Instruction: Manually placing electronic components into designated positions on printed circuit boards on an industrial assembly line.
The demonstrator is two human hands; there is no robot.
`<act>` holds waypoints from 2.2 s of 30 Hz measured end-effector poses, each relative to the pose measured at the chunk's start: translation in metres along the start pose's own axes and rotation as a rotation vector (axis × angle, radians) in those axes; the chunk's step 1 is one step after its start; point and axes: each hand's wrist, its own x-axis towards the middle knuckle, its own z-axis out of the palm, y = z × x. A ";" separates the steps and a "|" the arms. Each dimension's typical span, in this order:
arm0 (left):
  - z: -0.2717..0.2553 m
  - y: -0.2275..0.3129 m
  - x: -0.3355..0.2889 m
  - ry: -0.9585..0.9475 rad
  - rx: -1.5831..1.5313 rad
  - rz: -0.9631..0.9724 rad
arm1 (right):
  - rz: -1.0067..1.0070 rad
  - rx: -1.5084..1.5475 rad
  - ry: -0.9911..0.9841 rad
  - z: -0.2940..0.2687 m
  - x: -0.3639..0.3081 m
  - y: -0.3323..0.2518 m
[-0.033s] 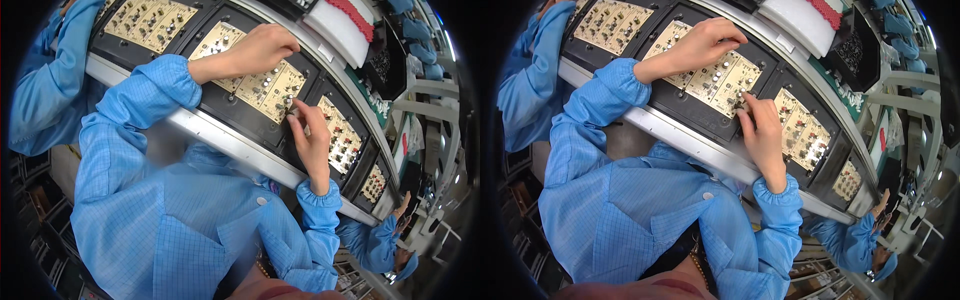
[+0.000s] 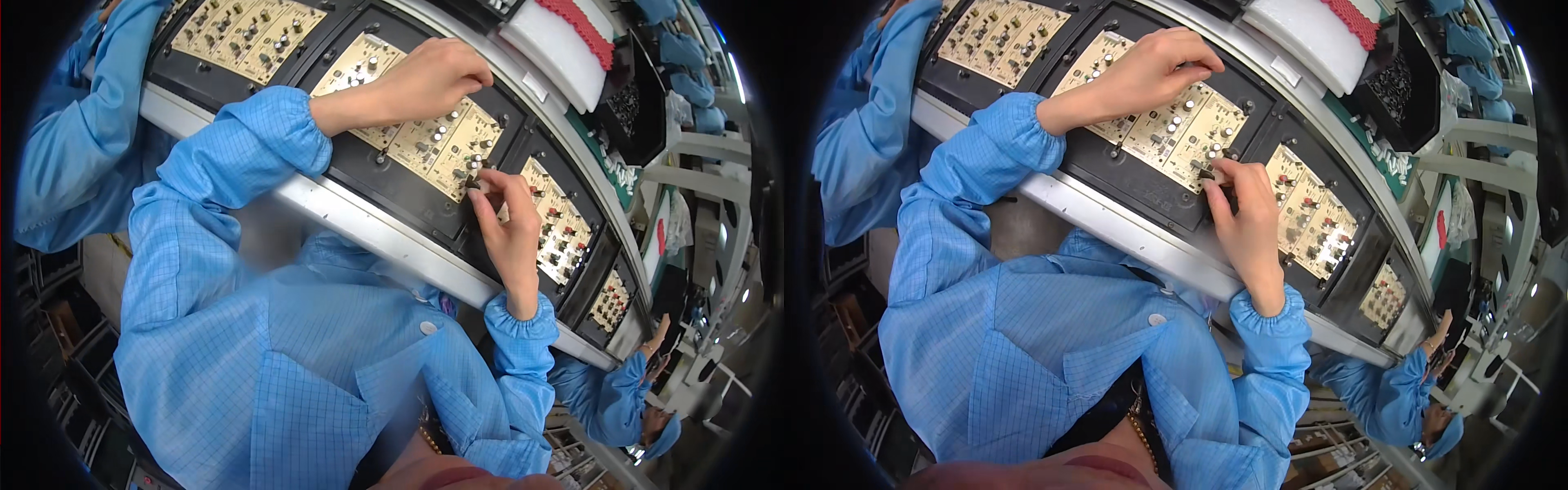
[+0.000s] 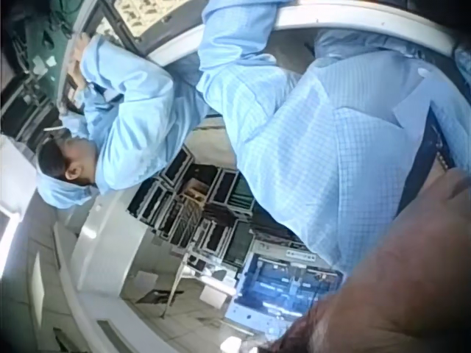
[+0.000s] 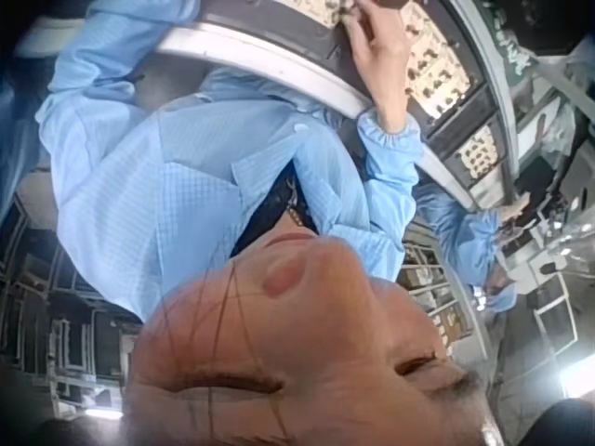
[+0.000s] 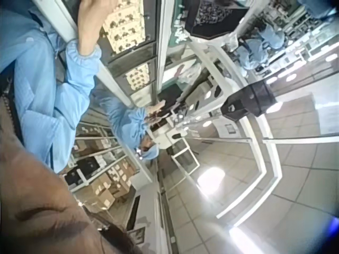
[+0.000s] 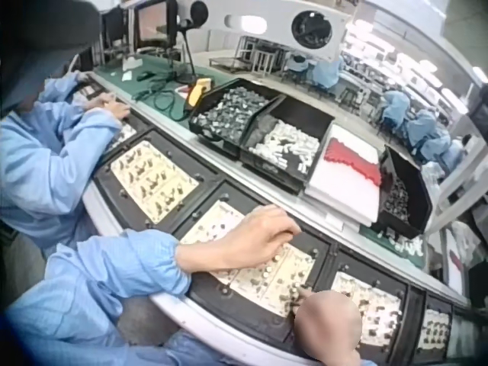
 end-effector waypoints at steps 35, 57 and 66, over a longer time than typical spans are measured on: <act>0.010 0.004 -0.014 0.020 -0.030 -0.044 | 0.006 -0.225 -0.113 -0.004 0.009 -0.010; -0.018 0.024 0.018 -0.025 -0.010 -0.021 | -0.163 -0.202 -0.032 -0.056 0.009 0.010; 0.013 0.054 0.041 -0.242 -0.049 0.112 | 0.174 -0.530 0.185 -0.227 0.199 0.219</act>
